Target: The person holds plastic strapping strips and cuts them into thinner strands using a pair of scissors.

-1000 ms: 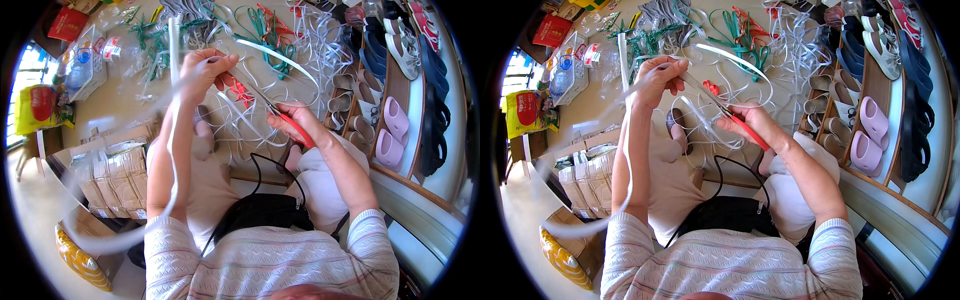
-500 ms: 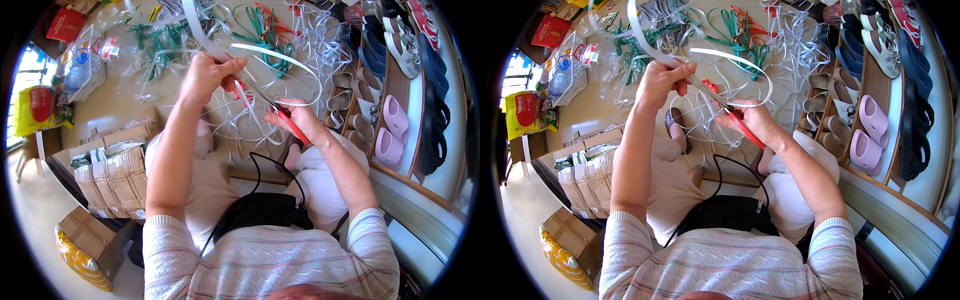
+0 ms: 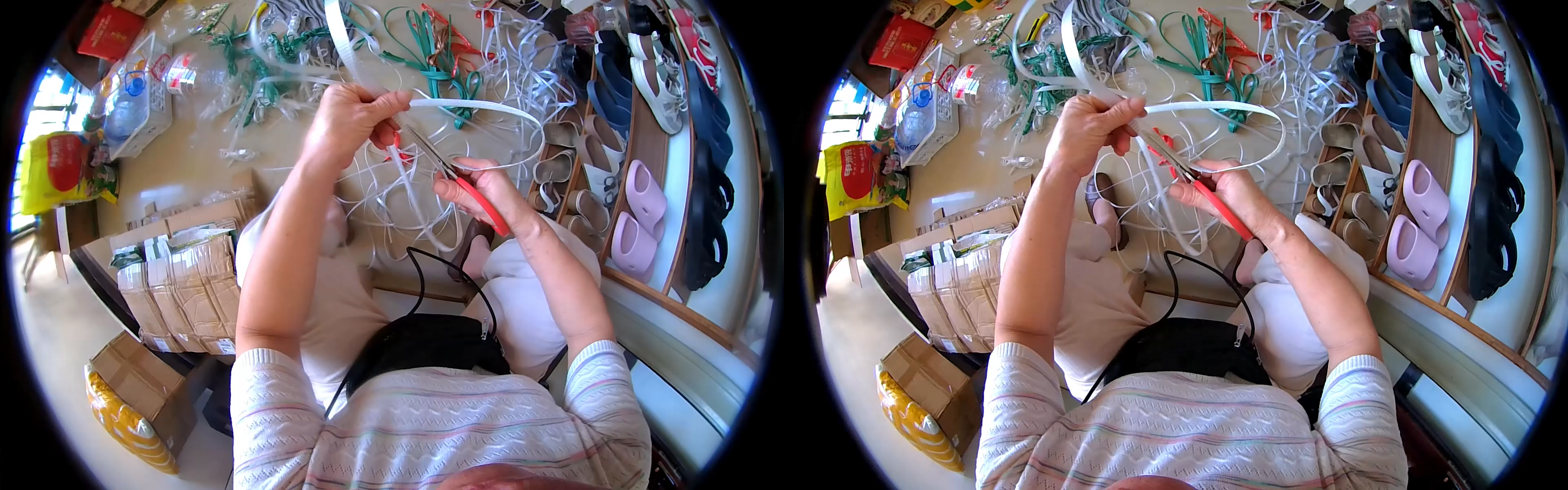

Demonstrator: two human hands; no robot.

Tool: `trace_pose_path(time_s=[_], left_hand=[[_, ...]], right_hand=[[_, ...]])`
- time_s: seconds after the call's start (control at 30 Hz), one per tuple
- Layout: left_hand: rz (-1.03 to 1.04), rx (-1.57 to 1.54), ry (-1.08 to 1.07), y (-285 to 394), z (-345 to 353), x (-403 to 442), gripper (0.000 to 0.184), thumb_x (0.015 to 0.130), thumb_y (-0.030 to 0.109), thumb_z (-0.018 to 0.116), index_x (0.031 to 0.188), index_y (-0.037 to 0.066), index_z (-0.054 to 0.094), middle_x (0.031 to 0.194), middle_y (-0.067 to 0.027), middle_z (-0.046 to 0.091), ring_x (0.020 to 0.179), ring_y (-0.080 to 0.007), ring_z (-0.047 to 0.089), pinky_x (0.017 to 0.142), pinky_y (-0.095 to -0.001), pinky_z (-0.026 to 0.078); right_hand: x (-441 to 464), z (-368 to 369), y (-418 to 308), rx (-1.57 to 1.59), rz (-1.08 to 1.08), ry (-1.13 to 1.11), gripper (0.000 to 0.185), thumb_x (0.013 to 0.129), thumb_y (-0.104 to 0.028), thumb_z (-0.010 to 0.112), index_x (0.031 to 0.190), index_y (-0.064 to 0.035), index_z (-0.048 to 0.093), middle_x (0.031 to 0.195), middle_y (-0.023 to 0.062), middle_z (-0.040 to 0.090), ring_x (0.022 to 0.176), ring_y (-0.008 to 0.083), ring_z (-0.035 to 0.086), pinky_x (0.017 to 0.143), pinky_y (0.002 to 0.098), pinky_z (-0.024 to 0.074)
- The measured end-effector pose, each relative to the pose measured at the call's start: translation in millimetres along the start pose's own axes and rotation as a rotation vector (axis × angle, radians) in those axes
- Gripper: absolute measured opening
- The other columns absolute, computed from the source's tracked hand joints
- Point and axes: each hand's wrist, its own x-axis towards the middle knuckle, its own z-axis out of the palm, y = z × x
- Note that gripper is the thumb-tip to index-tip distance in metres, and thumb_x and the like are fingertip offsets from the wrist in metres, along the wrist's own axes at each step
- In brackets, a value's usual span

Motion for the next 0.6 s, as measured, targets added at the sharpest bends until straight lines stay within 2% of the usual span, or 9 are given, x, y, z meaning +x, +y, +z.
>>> trace_pose_path(time_s=[0.13, 0.23, 0.33, 0.43, 0.6], left_hand=[[0.062, -0.021, 0.085, 3.3, -6.8, 2.0, 0.029, 0.078, 0.025, 0.067, 0.08, -0.004, 0.064, 0.058, -0.0071, 0.057, 0.042, -0.0104, 0.05, 0.041, -0.0227, 0.041], [0.09, -0.092, 0.067, -1.7, -6.3, 3.4, 0.029, 0.078, 0.025, 0.067, 0.08, -0.004, 0.063, 0.058, -0.0065, 0.056, 0.042, -0.0107, 0.05, 0.041, -0.0226, 0.041], [0.03, -0.044, -0.016, -3.2, 2.6, -1.3, 0.029, 0.079, 0.025, 0.066, 0.08, -0.004, 0.063, 0.058, -0.0058, 0.056, 0.042, -0.0108, 0.05, 0.042, -0.0228, 0.041], [0.028, -0.078, -0.042, -4.2, 2.1, 0.4, 0.028, 0.079, 0.025, 0.066, 0.079, -0.003, 0.063, 0.057, -0.0049, 0.055, 0.043, -0.0103, 0.049, 0.043, -0.0228, 0.041], [0.092, -0.172, 0.02, -4.4, -5.1, 4.3, 0.028, 0.08, 0.024, 0.065, 0.081, -0.003, 0.062, 0.059, -0.0046, 0.055, 0.046, -0.0111, 0.049, 0.045, -0.0229, 0.04]], right_hand=[[-1.1, 1.5, 0.9, 0.013, -0.035, 0.015, 0.019, 0.081, -0.025, 0.064, 0.086, -0.008, 0.057, 0.063, -0.0086, 0.046, 0.047, -0.0004, 0.034, 0.041, 0.0167, 0.0239], [-1.9, 1.5, 4.8, 0.144, 0.109, 0.001, 0.019, 0.082, -0.025, 0.064, 0.086, -0.0082, 0.057, 0.063, -0.0091, 0.045, 0.047, -0.0008, 0.035, 0.041, 0.0163, 0.0238], [-1.2, 3.4, 1.9, 0.042, 0.025, 0.001, 0.018, 0.082, -0.025, 0.063, 0.086, -0.0081, 0.056, 0.062, -0.0094, 0.044, 0.047, -0.0008, 0.034, 0.041, 0.0162, 0.0234], [-1.1, 1.0, 2.1, 0.06, 0.091, -0.008, 0.019, 0.083, -0.026, 0.062, 0.086, -0.0082, 0.056, 0.061, -0.0096, 0.043, 0.047, -0.0006, 0.033, 0.041, 0.0164, 0.0234], [-2.3, -0.2, 4.1, 0.095, 0.1, -0.008, 0.023, 0.082, -0.03, 0.063, 0.086, -0.0081, 0.056, 0.061, -0.0093, 0.043, 0.047, -0.0006, 0.034, 0.04, 0.0168, 0.0238]])
